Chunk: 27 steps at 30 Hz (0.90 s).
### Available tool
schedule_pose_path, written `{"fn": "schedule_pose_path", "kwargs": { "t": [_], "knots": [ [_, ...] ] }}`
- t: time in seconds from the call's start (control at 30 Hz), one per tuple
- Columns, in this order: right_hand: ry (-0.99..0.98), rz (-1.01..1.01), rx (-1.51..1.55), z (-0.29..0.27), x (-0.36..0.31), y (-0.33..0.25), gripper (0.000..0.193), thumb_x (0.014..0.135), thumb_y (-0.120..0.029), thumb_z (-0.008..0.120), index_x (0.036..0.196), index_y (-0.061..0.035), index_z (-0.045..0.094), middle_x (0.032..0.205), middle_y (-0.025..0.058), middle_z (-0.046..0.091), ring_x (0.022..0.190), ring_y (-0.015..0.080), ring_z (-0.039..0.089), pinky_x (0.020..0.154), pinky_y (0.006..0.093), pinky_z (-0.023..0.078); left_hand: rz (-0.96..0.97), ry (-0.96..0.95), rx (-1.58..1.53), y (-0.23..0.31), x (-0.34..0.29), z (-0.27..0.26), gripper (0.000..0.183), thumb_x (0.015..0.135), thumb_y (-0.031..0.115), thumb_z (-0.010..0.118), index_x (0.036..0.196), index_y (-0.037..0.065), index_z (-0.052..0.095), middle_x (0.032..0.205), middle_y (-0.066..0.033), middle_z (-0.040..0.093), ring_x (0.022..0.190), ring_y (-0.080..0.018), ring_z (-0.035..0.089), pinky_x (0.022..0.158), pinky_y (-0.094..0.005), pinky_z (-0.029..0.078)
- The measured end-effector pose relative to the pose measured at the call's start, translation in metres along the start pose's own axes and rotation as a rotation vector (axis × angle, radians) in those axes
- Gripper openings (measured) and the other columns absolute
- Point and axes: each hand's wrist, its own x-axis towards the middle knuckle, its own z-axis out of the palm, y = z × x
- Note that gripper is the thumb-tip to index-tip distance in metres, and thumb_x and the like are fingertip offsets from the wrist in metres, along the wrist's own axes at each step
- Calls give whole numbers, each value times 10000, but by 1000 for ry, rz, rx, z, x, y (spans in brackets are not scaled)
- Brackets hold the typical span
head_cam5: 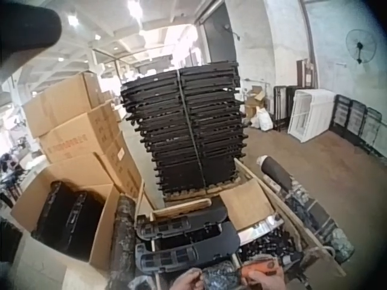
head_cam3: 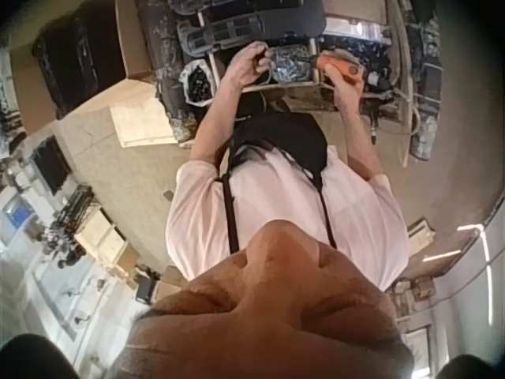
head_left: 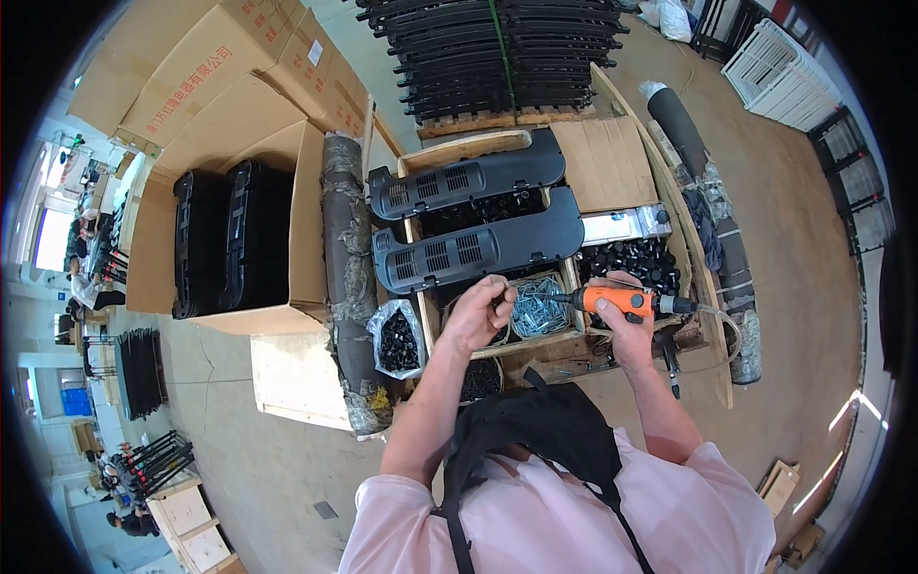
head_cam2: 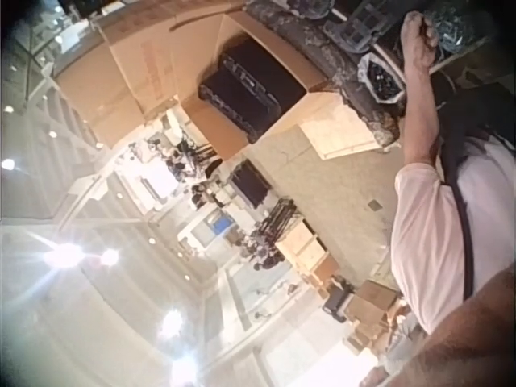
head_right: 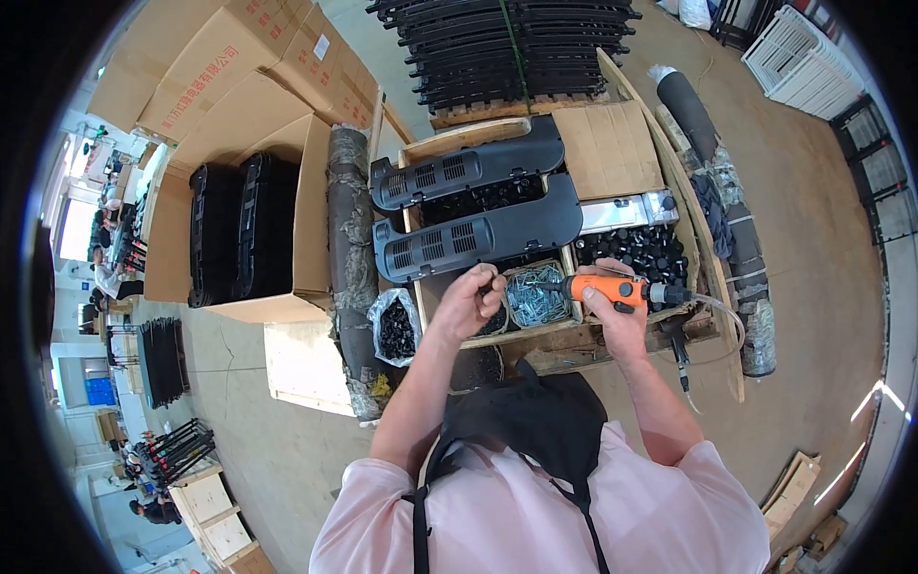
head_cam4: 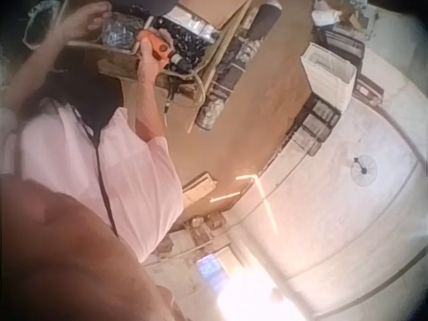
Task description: The user is assembling plastic grill covers by attaching small components with an electric screwdriver.
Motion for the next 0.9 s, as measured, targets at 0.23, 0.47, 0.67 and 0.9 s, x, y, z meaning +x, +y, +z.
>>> {"fn": "schedule_pose_path", "kwargs": {
  "t": [0.23, 0.47, 0.67, 0.9],
  "knots": [
    [-46, -48, -40, 2, 8, -5, 503, 893, -22, 734, 1355, -10, 536, 1243, 169, 703, 1169, 227, 660, 1065, 397, 511, -2, 16, 97, -28, 5, 9, 133, 1083, 165, 567, 1172, 69, 594, 908, -30, 636, 690, -97, 536, 562, -240, 419],
    [-78, -62, -27, 12, 13, -11, 498, 897, -34, 738, 1351, -11, 535, 1250, 174, 701, 1172, 227, 659, 1060, 397, 515, -32, 73, 111, -41, 14, -3, 179, 1094, 221, 577, 1193, 87, 643, 974, -14, 695, 763, -83, 600, 635, -230, 487],
    [-109, -53, -40, 12, 18, -6, 505, 899, -27, 731, 1358, -13, 522, 1251, 170, 701, 1169, 227, 658, 1063, 396, 513, -39, 194, -58, -57, 25, -5, 204, 1078, 293, 609, 1109, 99, 665, 1019, -19, 718, 775, -98, 622, 653, -233, 521],
    [-126, -38, -92, 12, 22, -1, 515, 895, -35, 737, 1361, -13, 516, 1247, 164, 701, 1165, 221, 656, 1064, 395, 512, -7, 284, -191, -65, 40, 6, 235, 1062, 306, 636, 1083, 73, 669, 970, -26, 689, 788, -112, 648, 699, -232, 592]
  ]
}}
